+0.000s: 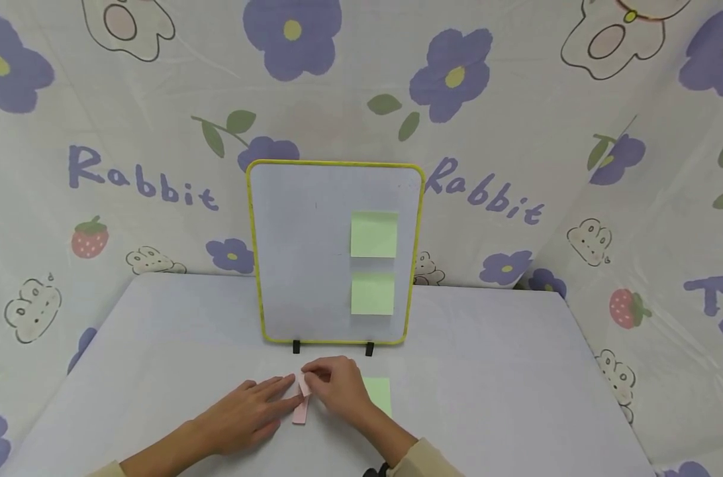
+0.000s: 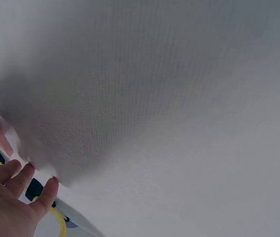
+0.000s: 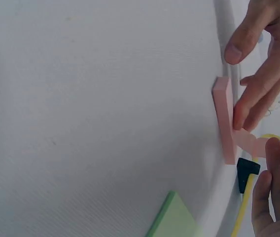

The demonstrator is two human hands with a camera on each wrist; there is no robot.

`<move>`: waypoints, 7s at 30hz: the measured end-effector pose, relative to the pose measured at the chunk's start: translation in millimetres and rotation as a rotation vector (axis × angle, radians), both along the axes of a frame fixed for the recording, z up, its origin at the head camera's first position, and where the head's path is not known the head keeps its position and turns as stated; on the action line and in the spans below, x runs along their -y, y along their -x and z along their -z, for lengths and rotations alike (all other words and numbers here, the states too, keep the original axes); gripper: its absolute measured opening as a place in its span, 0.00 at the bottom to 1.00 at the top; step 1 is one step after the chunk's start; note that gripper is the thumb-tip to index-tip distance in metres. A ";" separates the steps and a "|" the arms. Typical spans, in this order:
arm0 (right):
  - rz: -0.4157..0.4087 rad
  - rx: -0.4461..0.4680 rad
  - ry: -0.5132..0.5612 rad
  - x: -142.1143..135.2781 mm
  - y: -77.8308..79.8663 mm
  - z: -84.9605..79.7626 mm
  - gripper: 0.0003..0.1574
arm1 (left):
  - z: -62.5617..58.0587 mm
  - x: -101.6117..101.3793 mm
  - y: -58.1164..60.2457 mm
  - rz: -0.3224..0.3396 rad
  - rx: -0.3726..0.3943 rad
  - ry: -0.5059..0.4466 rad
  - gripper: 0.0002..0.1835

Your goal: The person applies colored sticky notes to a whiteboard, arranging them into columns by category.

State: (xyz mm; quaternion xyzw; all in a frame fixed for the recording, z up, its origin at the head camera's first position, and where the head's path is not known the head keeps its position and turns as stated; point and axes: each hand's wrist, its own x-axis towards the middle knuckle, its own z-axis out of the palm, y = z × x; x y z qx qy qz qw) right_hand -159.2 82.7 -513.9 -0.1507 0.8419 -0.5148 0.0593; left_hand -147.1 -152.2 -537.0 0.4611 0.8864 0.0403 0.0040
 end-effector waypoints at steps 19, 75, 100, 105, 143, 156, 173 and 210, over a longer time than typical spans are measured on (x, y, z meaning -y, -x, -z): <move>0.094 -0.159 0.071 -5.0 17.7 -30.0 0.09 | -5.6 -3.4 4.3 0.024 -0.020 -0.006 0.22; 0.306 -0.352 0.246 1.4 116.2 -147.1 0.12 | -36.0 -27.9 34.4 0.002 0.141 -0.066 0.12; 0.274 -0.364 0.254 7.5 123.9 -146.2 0.12 | -165.1 -61.1 131.2 -0.221 -0.464 -0.440 0.25; 0.275 -0.351 0.279 7.9 124.9 -145.7 0.15 | -169.2 -65.8 139.1 -0.254 -0.461 -0.394 0.29; 0.202 -1.169 -0.974 -9.3 126.9 -135.0 0.30 | -159.3 -63.0 144.6 -0.319 -0.568 -0.174 0.31; 0.163 -1.115 -1.002 -13.0 126.1 -130.9 0.36 | -158.0 -64.6 144.3 -0.319 -0.581 -0.174 0.32; 0.120 -1.089 -1.024 -13.7 125.2 -125.8 0.34 | -160.6 -65.4 141.1 -0.314 -0.554 -0.143 0.31; 0.090 -1.044 -0.888 -18.0 112.9 -136.0 0.37 | -162.4 -53.1 134.8 -0.255 -0.510 -0.190 0.30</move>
